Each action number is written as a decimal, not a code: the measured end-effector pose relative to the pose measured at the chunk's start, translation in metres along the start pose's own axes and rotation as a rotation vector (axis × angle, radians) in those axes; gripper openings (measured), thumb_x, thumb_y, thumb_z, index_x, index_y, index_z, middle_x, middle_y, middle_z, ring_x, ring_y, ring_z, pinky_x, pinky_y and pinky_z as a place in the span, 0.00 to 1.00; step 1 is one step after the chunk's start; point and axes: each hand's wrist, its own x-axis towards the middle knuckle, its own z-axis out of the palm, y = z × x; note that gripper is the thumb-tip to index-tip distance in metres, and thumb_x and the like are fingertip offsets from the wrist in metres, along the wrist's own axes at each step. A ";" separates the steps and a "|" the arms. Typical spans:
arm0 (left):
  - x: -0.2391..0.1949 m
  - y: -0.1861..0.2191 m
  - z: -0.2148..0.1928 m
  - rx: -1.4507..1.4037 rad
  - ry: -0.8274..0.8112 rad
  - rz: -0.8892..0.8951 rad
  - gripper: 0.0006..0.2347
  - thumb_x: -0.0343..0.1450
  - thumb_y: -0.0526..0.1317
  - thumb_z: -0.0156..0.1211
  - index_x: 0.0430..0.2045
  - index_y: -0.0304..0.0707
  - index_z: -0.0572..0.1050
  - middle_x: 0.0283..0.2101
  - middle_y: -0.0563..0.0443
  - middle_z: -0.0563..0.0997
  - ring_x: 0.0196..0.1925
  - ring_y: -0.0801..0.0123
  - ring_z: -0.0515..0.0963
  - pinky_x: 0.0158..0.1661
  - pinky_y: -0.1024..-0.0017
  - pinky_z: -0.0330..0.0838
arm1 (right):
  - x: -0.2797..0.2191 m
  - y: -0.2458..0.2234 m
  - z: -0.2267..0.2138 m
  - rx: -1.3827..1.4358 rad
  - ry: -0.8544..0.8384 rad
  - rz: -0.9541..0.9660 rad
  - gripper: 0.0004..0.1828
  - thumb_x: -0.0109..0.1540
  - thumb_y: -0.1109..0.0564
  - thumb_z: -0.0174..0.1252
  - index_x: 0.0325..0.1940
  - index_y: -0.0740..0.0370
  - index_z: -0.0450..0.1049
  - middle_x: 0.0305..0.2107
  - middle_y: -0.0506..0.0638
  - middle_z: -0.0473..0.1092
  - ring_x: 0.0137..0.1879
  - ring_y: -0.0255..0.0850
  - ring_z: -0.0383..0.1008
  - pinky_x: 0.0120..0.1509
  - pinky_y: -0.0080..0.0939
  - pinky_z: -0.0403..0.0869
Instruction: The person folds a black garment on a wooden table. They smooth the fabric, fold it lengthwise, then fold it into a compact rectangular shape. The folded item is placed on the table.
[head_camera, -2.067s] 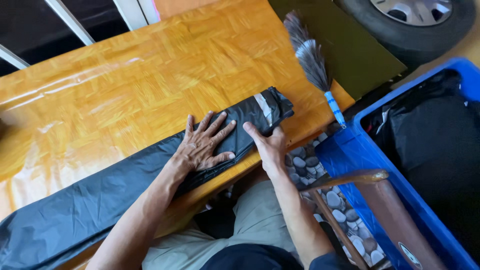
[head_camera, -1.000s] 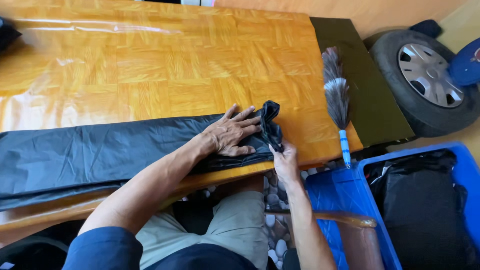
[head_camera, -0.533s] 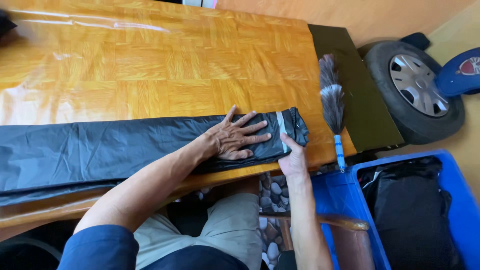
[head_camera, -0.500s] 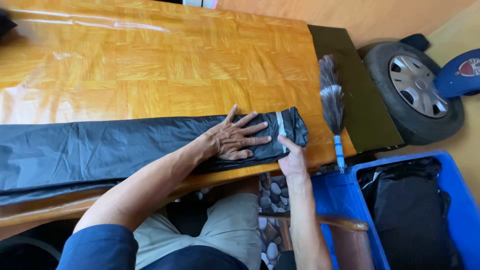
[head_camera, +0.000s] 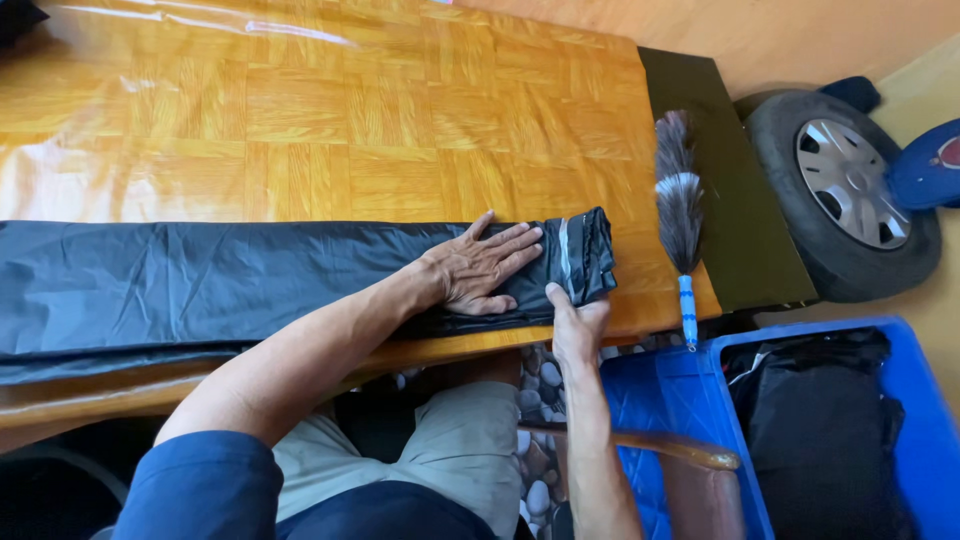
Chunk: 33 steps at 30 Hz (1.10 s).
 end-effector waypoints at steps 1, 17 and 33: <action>0.000 0.000 -0.002 -0.006 -0.001 -0.005 0.39 0.68 0.60 0.42 0.76 0.50 0.44 0.79 0.45 0.47 0.80 0.52 0.48 0.71 0.35 0.39 | -0.002 -0.004 0.000 -0.026 0.003 -0.011 0.24 0.52 0.65 0.72 0.53 0.67 0.77 0.44 0.55 0.77 0.57 0.40 0.74 0.60 0.50 0.72; -0.004 -0.004 0.000 -0.162 0.120 0.013 0.33 0.66 0.60 0.51 0.65 0.42 0.63 0.70 0.42 0.62 0.77 0.48 0.55 0.71 0.36 0.41 | -0.013 -0.007 0.017 0.131 0.051 -0.057 0.21 0.49 0.70 0.72 0.46 0.64 0.79 0.37 0.47 0.76 0.46 0.33 0.75 0.55 0.42 0.74; -0.003 -0.038 0.009 -0.697 0.440 -0.254 0.21 0.75 0.57 0.28 0.49 0.60 0.74 0.45 0.54 0.77 0.53 0.53 0.76 0.53 0.54 0.64 | -0.033 -0.055 0.003 -0.180 -0.427 -0.646 0.31 0.56 0.78 0.49 0.59 0.61 0.79 0.62 0.64 0.71 0.70 0.58 0.66 0.72 0.58 0.66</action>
